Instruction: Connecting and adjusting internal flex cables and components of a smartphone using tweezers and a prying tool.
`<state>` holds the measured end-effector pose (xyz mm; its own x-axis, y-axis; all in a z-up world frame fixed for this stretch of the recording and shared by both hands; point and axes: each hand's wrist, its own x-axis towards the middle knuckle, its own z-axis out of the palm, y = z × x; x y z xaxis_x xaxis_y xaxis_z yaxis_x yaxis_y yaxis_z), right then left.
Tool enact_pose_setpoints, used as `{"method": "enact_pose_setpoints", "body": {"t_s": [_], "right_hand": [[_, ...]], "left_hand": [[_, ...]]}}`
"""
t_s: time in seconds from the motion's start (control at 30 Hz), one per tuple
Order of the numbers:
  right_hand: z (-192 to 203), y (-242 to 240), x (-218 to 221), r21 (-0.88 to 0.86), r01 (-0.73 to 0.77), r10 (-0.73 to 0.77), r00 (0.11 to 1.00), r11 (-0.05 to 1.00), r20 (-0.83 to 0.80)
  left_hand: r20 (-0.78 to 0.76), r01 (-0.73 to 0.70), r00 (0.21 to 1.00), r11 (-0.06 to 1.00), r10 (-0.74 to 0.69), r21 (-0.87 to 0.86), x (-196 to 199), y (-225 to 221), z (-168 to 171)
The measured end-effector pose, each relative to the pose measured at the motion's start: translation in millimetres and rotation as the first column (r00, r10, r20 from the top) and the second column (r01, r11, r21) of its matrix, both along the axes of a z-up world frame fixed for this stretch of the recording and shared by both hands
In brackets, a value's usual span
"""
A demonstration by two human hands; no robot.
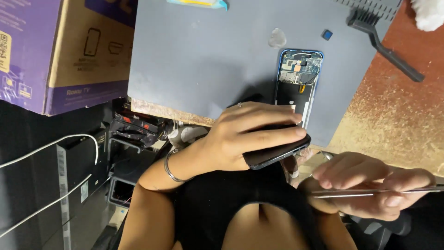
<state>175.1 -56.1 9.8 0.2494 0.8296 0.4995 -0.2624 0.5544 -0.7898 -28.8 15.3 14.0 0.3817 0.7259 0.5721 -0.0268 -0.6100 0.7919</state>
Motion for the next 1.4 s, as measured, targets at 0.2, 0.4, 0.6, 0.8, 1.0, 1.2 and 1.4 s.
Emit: {"method": "enact_pose_setpoints", "body": {"t_s": [0.2,0.4,0.6,0.8,1.0,1.2,1.4], "right_hand": [[-18,11,-37,0.15,0.155,-0.124,0.973,0.977,-0.195],[-22,-6,-6,0.052,0.0,0.005,0.995,0.999,-0.102],[-18,4,-17,0.115,0.042,-0.046,0.998,0.992,0.035],[-5,9,-23,0.099,0.118,-0.123,0.991,0.988,0.052],[-12,10,-25,0.112,0.153,-0.153,0.988,0.982,-0.002],[-8,18,-40,0.102,0.302,-0.306,0.952,0.948,0.024],[-7,19,-45,0.083,0.405,-0.407,0.913,0.911,0.021]], "left_hand": [[-0.036,-0.005,0.999,1.0,0.004,-0.024,-5,-5,6],[-0.069,-0.013,0.998,1.0,0.011,-0.023,-2,-5,8],[-0.077,-0.042,0.996,0.999,0.042,-0.005,-1,-6,8],[-0.084,-0.021,0.996,1.0,0.02,-0.018,-1,-5,10],[-0.071,-0.029,0.997,1.0,0.028,-0.011,1,-5,9],[-0.099,-0.02,0.995,0.999,0.015,-0.047,0,-6,9],[-0.112,-0.013,0.994,0.996,0.004,-0.083,-2,-6,10]]}}
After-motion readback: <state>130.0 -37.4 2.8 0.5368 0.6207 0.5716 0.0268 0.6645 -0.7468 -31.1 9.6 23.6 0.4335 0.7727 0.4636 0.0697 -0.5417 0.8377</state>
